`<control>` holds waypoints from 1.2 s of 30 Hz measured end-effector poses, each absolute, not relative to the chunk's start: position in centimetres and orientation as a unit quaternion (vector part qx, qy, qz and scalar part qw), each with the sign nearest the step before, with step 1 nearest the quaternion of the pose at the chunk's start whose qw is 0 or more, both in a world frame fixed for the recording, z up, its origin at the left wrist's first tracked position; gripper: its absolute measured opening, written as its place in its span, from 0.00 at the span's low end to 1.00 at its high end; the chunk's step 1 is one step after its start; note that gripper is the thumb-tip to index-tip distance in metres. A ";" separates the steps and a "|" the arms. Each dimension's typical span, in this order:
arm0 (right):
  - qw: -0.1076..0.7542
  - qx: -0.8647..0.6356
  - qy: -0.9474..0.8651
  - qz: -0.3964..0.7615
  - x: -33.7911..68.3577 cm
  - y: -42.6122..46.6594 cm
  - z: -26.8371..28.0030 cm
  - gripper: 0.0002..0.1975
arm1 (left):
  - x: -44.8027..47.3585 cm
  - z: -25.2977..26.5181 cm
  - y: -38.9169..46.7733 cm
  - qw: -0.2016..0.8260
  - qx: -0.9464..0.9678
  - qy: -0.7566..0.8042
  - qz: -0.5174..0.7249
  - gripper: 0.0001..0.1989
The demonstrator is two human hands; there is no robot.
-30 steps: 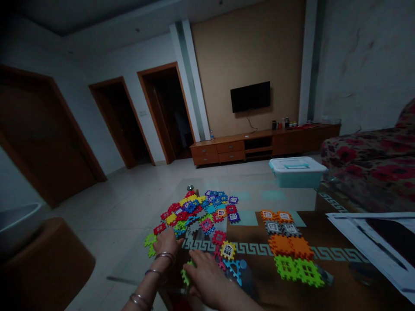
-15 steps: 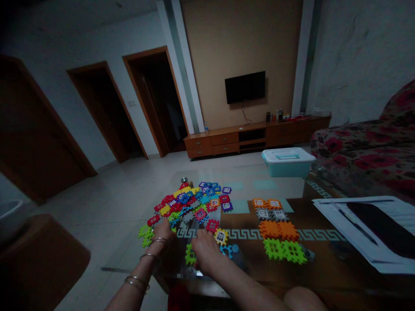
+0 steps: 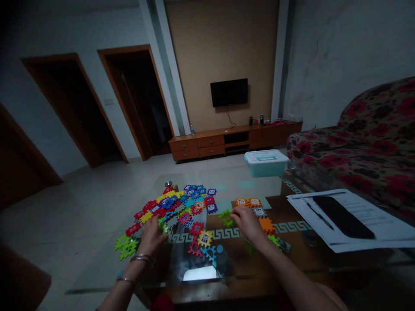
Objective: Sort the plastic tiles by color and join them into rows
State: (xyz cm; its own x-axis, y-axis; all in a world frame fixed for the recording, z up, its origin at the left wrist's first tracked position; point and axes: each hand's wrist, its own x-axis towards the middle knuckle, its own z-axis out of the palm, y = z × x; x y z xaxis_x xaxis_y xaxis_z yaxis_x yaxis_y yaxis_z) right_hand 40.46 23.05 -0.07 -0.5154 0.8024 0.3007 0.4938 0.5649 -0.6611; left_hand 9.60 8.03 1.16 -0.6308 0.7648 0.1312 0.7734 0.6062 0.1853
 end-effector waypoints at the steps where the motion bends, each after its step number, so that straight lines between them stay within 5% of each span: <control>1: 0.307 -0.413 -0.817 0.260 42.3 23.9 0.0 0.07 | 10.8 1.0 8.6 0.016 -0.471 -0.871 -0.138 0.29; 9: 0.244 -0.556 -0.688 0.398 51.9 24.9 -2.1 0.07 | 25.2 -1.4 14.1 -0.137 -0.715 -0.649 -0.221 0.37; 15: 0.207 -0.588 -0.667 0.408 53.7 24.7 -2.6 0.10 | 32.5 -2.1 16.2 -0.176 -0.801 -0.548 -0.161 0.31; 36: 0.087 -0.611 -0.713 0.333 52.7 24.6 -3.0 0.09 | 28.6 -0.1 14.9 -0.075 -0.794 -0.597 -0.081 0.19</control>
State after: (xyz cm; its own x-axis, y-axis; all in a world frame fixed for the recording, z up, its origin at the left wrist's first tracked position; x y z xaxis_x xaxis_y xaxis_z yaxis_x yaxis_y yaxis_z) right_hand 52.74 24.64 -2.96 -0.2378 0.9295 -0.2819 0.8133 0.0319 -0.5809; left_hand 28.64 14.88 -0.05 0.2733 0.9611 0.0387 0.9370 -0.2751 0.2154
